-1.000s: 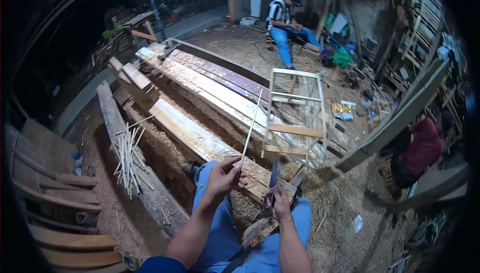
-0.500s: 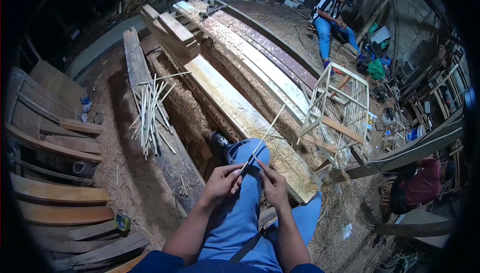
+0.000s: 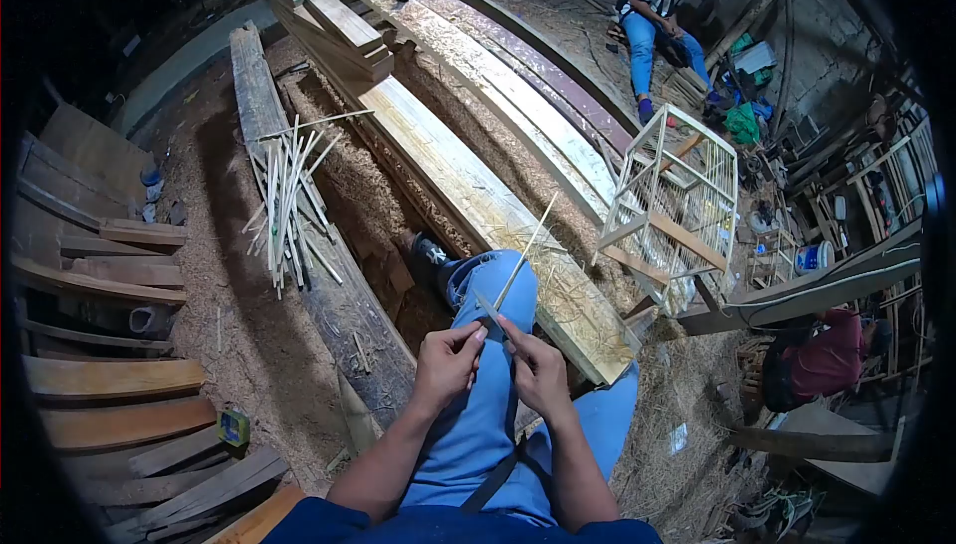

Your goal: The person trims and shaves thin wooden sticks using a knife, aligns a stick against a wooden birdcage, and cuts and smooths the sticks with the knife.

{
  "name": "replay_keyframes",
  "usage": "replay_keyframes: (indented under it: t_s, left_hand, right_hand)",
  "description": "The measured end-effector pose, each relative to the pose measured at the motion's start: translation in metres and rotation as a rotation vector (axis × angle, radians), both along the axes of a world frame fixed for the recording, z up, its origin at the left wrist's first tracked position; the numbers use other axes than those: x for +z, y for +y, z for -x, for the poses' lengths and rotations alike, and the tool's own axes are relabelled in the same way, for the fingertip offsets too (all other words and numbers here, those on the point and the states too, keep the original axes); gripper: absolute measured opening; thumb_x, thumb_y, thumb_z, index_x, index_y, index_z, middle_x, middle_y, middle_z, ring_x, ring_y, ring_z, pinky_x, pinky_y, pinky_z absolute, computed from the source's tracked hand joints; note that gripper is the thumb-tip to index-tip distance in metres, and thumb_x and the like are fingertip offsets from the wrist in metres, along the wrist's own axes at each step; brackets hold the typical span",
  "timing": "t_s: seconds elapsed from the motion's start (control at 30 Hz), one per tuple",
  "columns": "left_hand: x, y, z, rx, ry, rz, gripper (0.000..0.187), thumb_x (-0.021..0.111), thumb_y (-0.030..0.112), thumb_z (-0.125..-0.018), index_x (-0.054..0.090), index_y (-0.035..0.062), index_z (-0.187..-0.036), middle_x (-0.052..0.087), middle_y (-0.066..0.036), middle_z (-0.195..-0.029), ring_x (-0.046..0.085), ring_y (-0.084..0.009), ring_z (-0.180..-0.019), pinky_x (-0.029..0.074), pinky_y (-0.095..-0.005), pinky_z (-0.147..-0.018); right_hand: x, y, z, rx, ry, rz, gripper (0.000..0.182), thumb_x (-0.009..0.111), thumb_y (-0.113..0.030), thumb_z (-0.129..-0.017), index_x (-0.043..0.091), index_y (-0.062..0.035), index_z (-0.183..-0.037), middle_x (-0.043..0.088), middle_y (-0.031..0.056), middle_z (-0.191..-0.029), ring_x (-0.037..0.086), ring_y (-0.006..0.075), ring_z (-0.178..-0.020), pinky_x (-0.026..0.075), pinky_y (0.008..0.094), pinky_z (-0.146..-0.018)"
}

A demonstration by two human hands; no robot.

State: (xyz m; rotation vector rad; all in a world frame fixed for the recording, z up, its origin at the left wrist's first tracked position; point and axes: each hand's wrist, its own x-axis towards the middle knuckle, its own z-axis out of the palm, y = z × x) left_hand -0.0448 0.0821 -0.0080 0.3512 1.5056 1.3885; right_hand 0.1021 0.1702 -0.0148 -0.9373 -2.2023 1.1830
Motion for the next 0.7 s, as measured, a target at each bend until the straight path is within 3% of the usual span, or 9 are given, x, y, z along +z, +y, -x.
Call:
replay_keyframes:
  t_s: [0.23, 0.3, 0.4, 0.47, 0.53, 0.63, 0.7]
  left_hand:
    - [0.001, 0.000, -0.010, 0.056, 0.252, 0.026, 0.025, 0.067, 0.017, -0.094, 0.072, -0.0014, -0.111, 0.059, 0.003, -0.063, 0.048, -0.0018, -0.053, 0.039, -0.0229, -0.046]
    - [-0.009, 0.000, -0.009, 0.040, 0.363, -0.002, 0.030, 0.068, 0.016, -0.094, 0.069, -0.0044, -0.115, 0.074, -0.009, -0.088, 0.062, -0.0076, -0.075, 0.050, -0.0235, -0.067]
    - [-0.005, 0.002, -0.011, 0.041, 0.312, 0.050, 0.031, 0.069, 0.016, -0.093, 0.068, -0.0055, -0.115, 0.074, -0.014, -0.098, 0.064, -0.0099, -0.086, 0.051, -0.0252, -0.078]
    - [-0.004, 0.001, -0.011, 0.032, 0.313, 0.052, 0.031, 0.068, 0.015, -0.093, 0.068, -0.0056, -0.116, 0.074, -0.013, -0.097, 0.064, -0.0098, -0.086, 0.051, -0.0251, -0.077]
    - [-0.003, 0.000, -0.014, 0.025, 0.306, 0.052, 0.030, 0.068, 0.015, -0.093, 0.068, -0.0056, -0.116, 0.074, -0.012, -0.097, 0.064, -0.0097, -0.085, 0.051, -0.0251, -0.076]
    - [-0.003, -0.001, -0.018, 0.052, 0.276, 0.013, 0.029, 0.068, 0.013, -0.093, 0.068, -0.0053, -0.115, 0.074, -0.012, -0.098, 0.064, -0.0091, -0.085, 0.051, -0.0243, -0.076]
    - [-0.004, -0.002, -0.021, 0.080, 0.277, -0.023, 0.028, 0.067, 0.012, -0.094, 0.068, -0.0053, -0.116, 0.073, -0.007, -0.093, 0.062, -0.0083, -0.081, 0.051, -0.0240, -0.073]
  right_hand:
    - [-0.001, -0.002, -0.005, 0.010, -0.002, 0.000, 0.056, 0.053, 0.009, -0.084, 0.062, -0.0148, -0.134, 0.061, 0.0143, -0.079, 0.057, 0.0193, -0.065, 0.047, 0.0293, -0.066]
    - [-0.002, -0.001, -0.004, 0.008, -0.002, 0.001, 0.058, 0.052, 0.010, -0.082, 0.062, -0.0144, -0.133, 0.061, 0.0142, -0.078, 0.058, 0.0195, -0.066, 0.048, 0.0291, -0.067]
    - [-0.002, -0.003, -0.003, -0.009, -0.012, 0.013, 0.059, 0.052, 0.011, -0.081, 0.063, -0.0139, -0.133, 0.060, 0.0138, -0.078, 0.058, 0.0199, -0.066, 0.048, 0.0291, -0.067]
    - [-0.005, -0.004, -0.003, -0.020, -0.024, 0.023, 0.058, 0.054, 0.011, -0.081, 0.063, -0.0138, -0.133, 0.060, 0.0134, -0.077, 0.058, 0.0202, -0.066, 0.048, 0.0292, -0.067]
    - [-0.009, -0.006, -0.003, -0.056, -0.009, -0.021, 0.055, 0.061, 0.002, -0.085, 0.063, -0.0230, -0.133, 0.052, 0.0130, -0.070, 0.057, 0.0294, -0.063, 0.047, 0.0383, -0.063]
    - [-0.008, -0.010, -0.005, -0.086, -0.087, -0.025, 0.055, 0.059, 0.007, -0.083, 0.063, -0.0146, -0.133, 0.056, 0.0129, -0.074, 0.057, 0.0224, -0.064, 0.047, 0.0308, -0.066]
    - [-0.012, -0.011, -0.002, -0.122, -0.053, -0.040, 0.054, 0.059, 0.007, -0.084, 0.062, -0.0147, -0.134, 0.056, 0.0133, -0.074, 0.056, 0.0219, -0.064, 0.047, 0.0309, -0.065]
